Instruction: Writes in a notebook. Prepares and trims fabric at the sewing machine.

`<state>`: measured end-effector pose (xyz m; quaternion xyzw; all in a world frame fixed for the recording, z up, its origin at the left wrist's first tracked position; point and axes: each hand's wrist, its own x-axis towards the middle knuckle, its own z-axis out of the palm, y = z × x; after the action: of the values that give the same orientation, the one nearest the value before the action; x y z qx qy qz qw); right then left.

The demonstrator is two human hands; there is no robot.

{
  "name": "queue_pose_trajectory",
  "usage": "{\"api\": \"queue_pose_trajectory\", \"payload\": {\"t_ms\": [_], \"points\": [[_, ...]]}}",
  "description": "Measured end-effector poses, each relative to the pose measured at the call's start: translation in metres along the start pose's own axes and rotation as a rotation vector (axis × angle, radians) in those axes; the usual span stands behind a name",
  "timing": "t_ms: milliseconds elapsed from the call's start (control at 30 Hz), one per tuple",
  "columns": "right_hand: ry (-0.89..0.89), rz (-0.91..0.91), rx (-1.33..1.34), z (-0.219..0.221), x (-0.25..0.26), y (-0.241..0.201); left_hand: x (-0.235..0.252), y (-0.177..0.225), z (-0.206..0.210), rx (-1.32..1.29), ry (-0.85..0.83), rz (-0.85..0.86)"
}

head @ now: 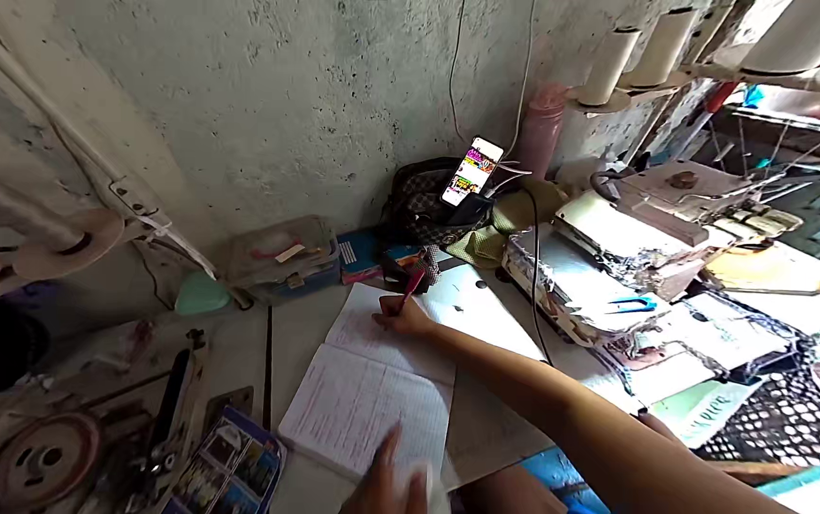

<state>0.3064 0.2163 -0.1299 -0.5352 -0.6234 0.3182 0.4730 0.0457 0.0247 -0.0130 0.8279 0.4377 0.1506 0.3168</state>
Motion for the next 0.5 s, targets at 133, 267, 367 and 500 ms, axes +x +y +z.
{"api": "queue_pose_trajectory", "payload": {"t_ms": [133,267,367,500], "points": [[-0.034,0.032,0.030,0.000,-0.002,-0.003,0.143,0.021,0.063,0.371,-0.050,-0.337],[-0.081,0.072,0.012,-0.002,-0.001,-0.008,0.174,0.014,0.078,0.482,-0.116,-0.459],[-0.123,0.055,-0.035,-0.003,-0.001,-0.005,0.172,0.015,0.078,0.504,-0.121,-0.465],[-0.157,0.029,-0.120,-0.002,0.001,-0.006,0.174,0.018,0.079,0.525,-0.129,-0.489]]}}
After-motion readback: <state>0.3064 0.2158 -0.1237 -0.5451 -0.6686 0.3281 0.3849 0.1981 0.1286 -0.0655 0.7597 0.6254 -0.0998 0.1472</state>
